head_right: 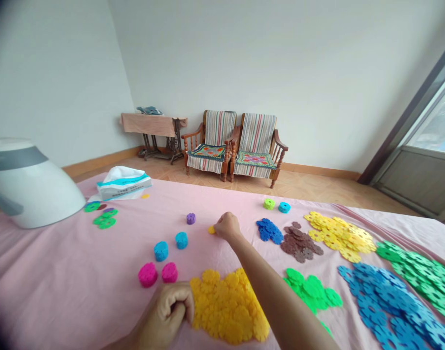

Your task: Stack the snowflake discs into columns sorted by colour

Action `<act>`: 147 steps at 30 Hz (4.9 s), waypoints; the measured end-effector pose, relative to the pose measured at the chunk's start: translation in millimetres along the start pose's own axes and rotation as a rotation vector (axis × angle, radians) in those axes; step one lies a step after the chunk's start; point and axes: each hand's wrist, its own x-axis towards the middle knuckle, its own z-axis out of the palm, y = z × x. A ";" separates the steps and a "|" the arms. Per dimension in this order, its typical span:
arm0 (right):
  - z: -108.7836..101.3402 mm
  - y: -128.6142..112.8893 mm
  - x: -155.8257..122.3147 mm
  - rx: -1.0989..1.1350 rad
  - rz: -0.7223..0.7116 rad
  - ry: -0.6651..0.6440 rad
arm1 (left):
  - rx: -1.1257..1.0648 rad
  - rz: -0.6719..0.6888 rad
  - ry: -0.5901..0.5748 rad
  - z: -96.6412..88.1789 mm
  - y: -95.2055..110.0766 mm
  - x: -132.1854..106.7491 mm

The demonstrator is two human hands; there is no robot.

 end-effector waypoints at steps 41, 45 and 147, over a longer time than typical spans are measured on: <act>-10.6 16.8 -41.0 0.239 -0.181 -0.072 | 0.011 -0.022 0.001 -0.5 4.8 1.5; -5.3 7.9 -18.3 0.244 -0.091 -0.017 | -0.007 -0.012 -0.005 -1.5 5.0 1.7; -21.7 105.7 -93.0 0.114 -0.383 0.301 | 0.756 0.005 -0.430 -3.0 39.3 84.2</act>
